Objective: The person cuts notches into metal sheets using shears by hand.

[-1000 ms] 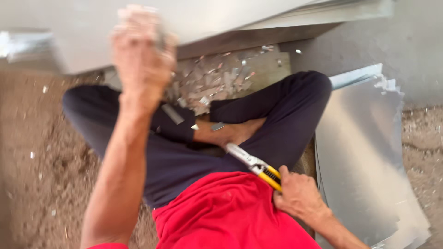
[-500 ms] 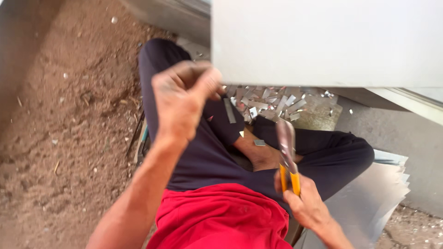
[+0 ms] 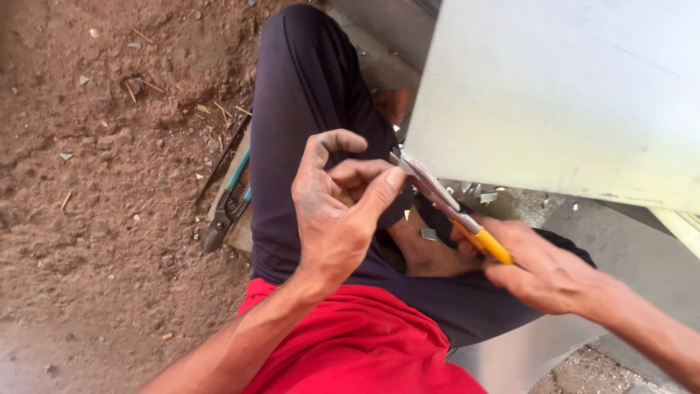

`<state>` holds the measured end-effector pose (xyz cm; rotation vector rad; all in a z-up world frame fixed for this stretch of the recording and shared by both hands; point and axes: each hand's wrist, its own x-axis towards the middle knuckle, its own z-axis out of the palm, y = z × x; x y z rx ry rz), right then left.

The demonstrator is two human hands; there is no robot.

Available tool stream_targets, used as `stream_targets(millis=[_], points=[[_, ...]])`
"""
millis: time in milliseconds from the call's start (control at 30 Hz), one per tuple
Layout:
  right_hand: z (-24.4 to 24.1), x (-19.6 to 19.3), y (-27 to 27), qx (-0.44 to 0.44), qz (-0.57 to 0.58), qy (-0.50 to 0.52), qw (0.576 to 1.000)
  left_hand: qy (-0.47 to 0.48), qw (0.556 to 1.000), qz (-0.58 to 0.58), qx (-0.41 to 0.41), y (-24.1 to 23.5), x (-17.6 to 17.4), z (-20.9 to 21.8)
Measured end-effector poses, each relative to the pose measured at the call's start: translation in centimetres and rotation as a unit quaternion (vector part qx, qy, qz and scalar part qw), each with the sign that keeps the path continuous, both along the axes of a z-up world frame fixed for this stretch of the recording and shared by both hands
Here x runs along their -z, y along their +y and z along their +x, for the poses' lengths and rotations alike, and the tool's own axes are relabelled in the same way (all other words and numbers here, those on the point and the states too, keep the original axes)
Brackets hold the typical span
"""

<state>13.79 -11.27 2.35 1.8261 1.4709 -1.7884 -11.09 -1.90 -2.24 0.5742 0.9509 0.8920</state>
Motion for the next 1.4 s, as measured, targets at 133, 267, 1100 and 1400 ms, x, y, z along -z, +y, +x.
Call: stream_targets(millis=[133,267,1100,1400], points=[[0.9,0.6,2.0,-0.024,-0.038,-0.039,0.998,-0.007,0.999,-0.030,-0.020,0.0,0.3,0.1],[0.8,1.1,2.1,-0.015,-0.029,-0.092,0.995,-0.031,0.997,-0.059,-0.048,-0.4,-0.1,0.5],[-11.4,5.5,-37.7,0.494,0.037,-0.213,0.842,0.050,0.958,-0.046,0.278,-15.3,-0.7,15.3],[-8.3,-0.8,-24.2,0.630,0.044,0.039,0.775,-0.044,0.937,-0.032,0.345,-12.4,1.1,13.5]])
